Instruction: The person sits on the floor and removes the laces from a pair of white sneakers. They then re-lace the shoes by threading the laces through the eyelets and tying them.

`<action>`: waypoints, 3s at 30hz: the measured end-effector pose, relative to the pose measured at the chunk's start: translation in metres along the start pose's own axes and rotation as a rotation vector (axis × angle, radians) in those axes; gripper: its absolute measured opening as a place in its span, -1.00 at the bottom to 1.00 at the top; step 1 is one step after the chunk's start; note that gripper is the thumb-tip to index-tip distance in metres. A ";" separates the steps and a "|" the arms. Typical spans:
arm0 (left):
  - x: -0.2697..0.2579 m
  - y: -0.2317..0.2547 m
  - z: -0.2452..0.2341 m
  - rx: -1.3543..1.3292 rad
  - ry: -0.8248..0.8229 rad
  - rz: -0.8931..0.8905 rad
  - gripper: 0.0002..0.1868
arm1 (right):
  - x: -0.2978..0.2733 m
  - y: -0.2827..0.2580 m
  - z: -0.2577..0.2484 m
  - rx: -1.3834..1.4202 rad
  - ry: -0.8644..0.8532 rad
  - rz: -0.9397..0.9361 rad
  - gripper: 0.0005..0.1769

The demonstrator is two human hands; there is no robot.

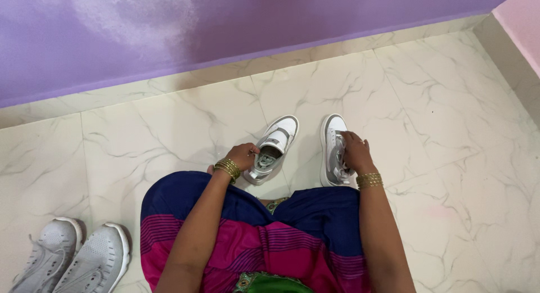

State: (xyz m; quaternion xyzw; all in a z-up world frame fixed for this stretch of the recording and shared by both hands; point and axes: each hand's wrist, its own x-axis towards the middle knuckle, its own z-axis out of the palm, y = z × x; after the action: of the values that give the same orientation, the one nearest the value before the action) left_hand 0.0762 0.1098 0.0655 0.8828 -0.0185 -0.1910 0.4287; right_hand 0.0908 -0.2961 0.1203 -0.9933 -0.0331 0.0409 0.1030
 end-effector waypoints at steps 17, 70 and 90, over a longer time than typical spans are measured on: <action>-0.006 -0.001 -0.003 0.003 0.005 0.087 -0.78 | -0.018 0.047 0.036 -0.220 -0.458 0.003 -0.71; -0.008 -0.003 0.004 0.081 -0.017 0.034 -0.71 | -0.008 0.008 0.054 -0.268 -0.351 0.101 0.10; -0.016 0.006 -0.001 0.109 -0.038 0.030 -0.69 | -0.029 0.030 0.014 0.359 0.613 0.037 -0.61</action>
State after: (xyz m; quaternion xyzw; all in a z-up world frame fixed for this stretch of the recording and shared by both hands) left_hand 0.0621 0.1103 0.0760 0.9006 -0.0502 -0.2000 0.3826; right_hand 0.0622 -0.3251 0.1025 -0.9260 0.0250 -0.2521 0.2801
